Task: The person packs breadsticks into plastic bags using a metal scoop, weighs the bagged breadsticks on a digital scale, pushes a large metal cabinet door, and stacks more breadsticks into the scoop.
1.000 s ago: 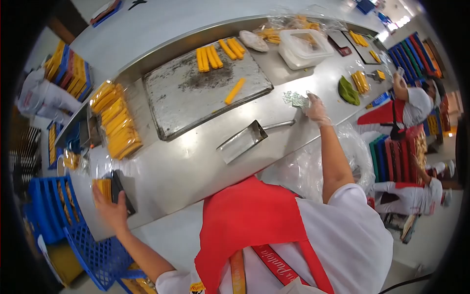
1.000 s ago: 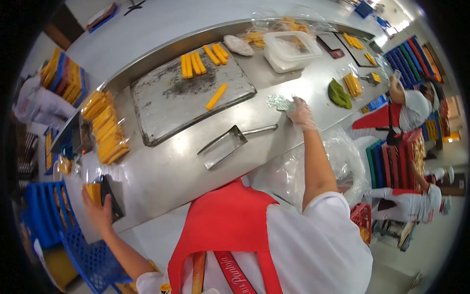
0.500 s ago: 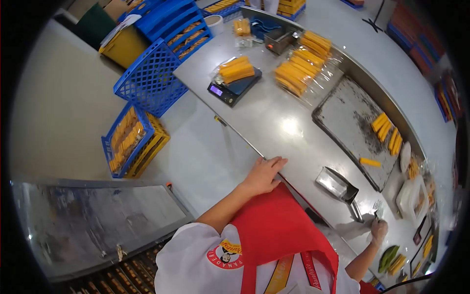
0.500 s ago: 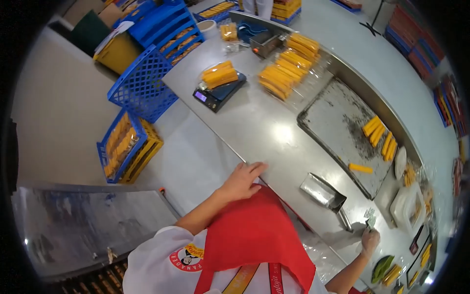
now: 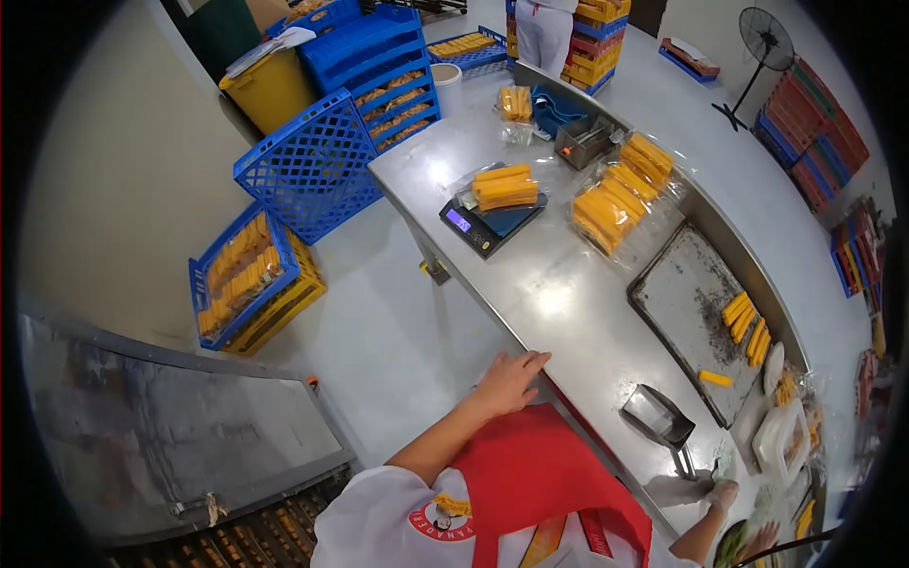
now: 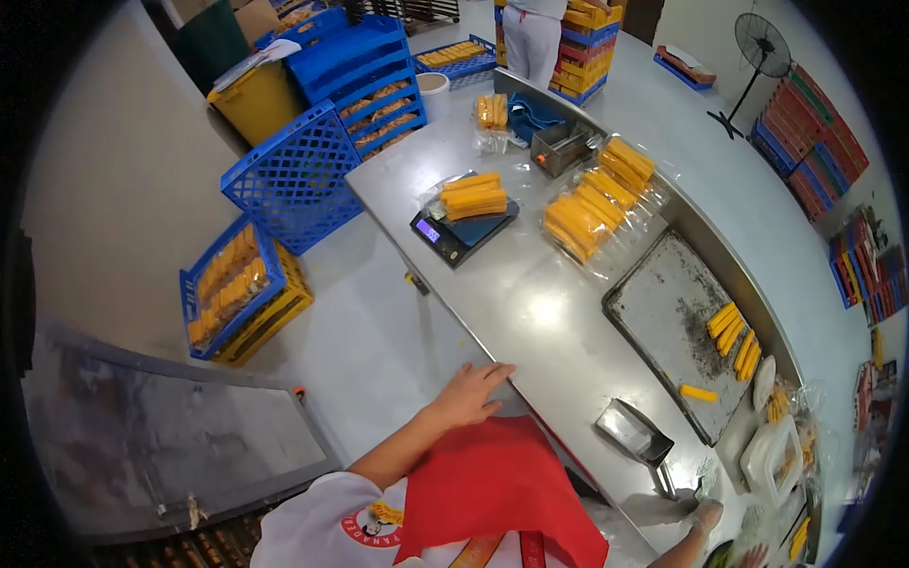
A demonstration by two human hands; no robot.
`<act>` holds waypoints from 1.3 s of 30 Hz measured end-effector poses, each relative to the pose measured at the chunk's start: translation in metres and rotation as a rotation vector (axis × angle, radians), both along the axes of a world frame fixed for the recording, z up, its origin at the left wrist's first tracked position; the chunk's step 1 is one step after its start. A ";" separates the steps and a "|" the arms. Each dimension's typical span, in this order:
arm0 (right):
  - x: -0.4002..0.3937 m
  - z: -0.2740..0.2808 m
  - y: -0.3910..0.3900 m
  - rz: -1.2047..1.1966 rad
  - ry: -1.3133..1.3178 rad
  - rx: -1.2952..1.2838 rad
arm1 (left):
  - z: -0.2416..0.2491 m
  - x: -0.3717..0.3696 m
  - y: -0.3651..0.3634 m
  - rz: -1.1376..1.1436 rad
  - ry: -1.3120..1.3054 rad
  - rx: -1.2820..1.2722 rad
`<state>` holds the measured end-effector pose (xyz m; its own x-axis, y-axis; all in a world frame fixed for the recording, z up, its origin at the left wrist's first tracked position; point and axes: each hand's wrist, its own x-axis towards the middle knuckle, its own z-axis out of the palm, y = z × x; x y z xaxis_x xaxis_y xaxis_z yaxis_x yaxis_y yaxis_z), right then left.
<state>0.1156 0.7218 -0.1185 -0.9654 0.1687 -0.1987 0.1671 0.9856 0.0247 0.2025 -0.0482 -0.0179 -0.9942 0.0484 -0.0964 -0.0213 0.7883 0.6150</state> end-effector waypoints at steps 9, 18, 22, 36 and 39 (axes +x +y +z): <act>-0.119 0.116 -0.233 -0.267 0.599 -0.602 | 0.000 -0.013 -0.100 0.046 0.055 0.017; -0.153 0.119 -0.695 0.506 0.098 -0.907 | 0.006 -0.007 -0.179 0.115 0.139 -0.002; -0.141 0.121 -0.732 0.495 -0.020 -0.844 | 0.000 0.011 -0.206 0.223 0.084 -0.014; -0.106 0.079 -0.653 0.063 -0.309 -1.004 | -0.013 -0.002 -0.204 0.234 0.116 0.014; -0.097 0.080 -0.640 -0.034 -0.323 -1.159 | -0.011 -0.009 -0.195 0.185 0.094 0.016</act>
<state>0.0187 0.0814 -0.0389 -0.8416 -0.2456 -0.4810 0.3430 0.4449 -0.8273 0.1936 -0.2436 -0.0288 -0.9909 -0.1348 -0.0039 -0.1067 0.7664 0.6334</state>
